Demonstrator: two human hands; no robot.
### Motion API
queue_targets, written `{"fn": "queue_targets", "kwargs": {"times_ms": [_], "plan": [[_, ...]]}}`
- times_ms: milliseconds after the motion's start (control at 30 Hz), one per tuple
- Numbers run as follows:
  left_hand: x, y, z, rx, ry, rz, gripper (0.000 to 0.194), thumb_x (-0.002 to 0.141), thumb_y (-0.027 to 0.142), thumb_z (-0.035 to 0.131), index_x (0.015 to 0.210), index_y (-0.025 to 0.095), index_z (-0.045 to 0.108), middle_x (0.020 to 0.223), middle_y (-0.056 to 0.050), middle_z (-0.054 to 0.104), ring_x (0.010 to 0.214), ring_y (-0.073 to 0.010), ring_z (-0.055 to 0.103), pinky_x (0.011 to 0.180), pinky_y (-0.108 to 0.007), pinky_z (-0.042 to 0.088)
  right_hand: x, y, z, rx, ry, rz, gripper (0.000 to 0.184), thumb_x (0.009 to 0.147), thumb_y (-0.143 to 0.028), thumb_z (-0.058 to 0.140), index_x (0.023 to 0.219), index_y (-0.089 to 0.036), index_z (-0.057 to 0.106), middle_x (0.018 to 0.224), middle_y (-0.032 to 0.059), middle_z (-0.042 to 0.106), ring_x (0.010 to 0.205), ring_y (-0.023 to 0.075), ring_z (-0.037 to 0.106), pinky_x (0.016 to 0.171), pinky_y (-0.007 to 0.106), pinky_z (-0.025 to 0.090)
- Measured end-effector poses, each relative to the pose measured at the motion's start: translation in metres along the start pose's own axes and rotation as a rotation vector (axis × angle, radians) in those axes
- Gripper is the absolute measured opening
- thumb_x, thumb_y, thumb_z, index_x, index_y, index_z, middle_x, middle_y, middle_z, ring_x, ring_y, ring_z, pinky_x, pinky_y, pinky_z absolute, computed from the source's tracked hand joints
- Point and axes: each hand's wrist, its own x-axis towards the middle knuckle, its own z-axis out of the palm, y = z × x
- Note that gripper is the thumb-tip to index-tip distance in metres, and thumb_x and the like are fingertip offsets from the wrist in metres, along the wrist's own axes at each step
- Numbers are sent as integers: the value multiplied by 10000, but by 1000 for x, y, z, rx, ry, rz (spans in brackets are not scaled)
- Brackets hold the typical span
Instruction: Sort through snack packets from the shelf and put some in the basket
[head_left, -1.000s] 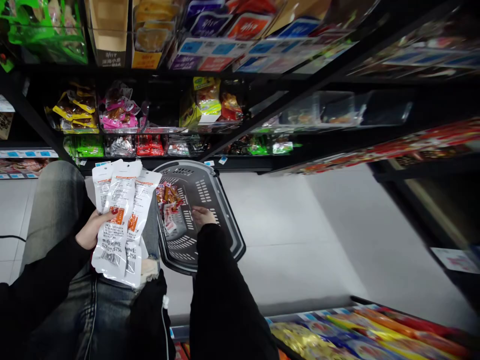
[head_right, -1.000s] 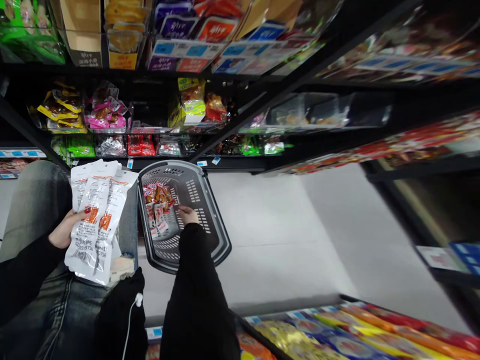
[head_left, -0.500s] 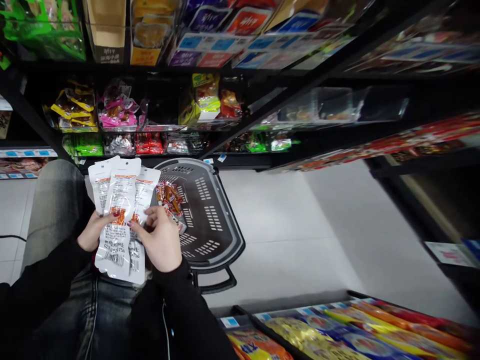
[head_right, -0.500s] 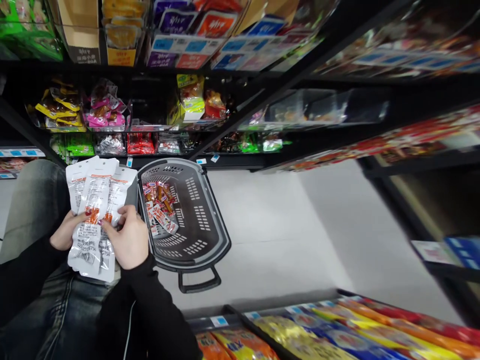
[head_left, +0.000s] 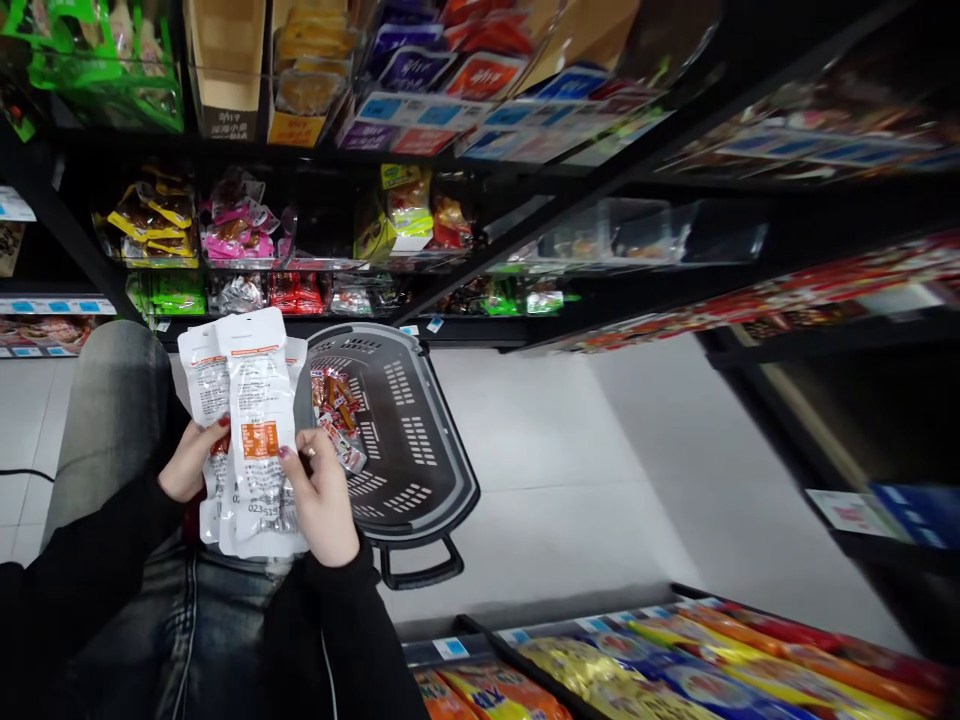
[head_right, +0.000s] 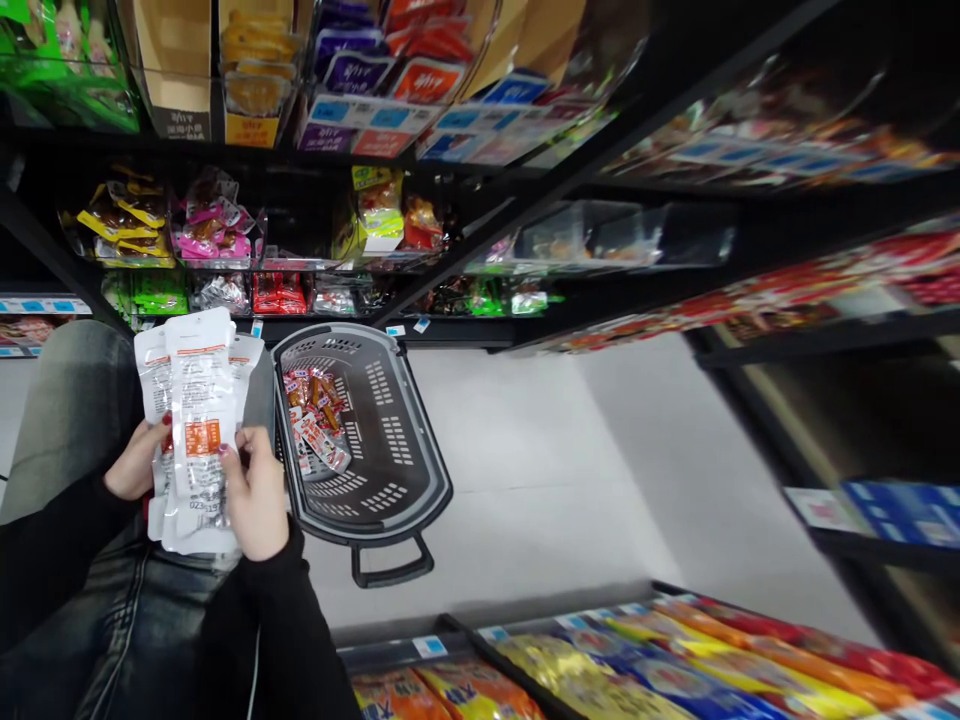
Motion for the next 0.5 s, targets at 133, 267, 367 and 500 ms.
{"fn": "queue_targets", "kwargs": {"times_ms": [133,267,367,500], "plan": [[-2,5,3,70,-84,-69,579,565,220,797,1114,140,632,945,-75,739,884,-269,672,787,-337,515,7,22,-16,373,-88,120,177,773,-368,528,795,-224,428,632,-45,409,553,122,433,540,244,359],[-3,6,3,80,-96,-90,600,578,175,786,1153,142,616,981,-77,734,880,-258,675,753,-317,520,9,45,-26,875,-349,291,305,695,-437,619,838,-238,438,596,-60,431,442,97,388,467,237,332],[-2,6,3,66,-95,-113,627,574,183,791,1172,145,605,966,-72,739,842,-244,680,725,-308,525,15,58,-33,1075,-516,392,292,666,-431,652,721,-212,467,550,-63,373,427,74,325,444,224,296],[-2,7,3,49,-79,-121,649,546,170,802,1166,167,611,894,-38,751,789,-216,682,717,-294,525,24,61,-50,1070,-574,457,336,685,-501,624,759,-179,562,643,-14,463,489,77,346,456,227,302]]}}
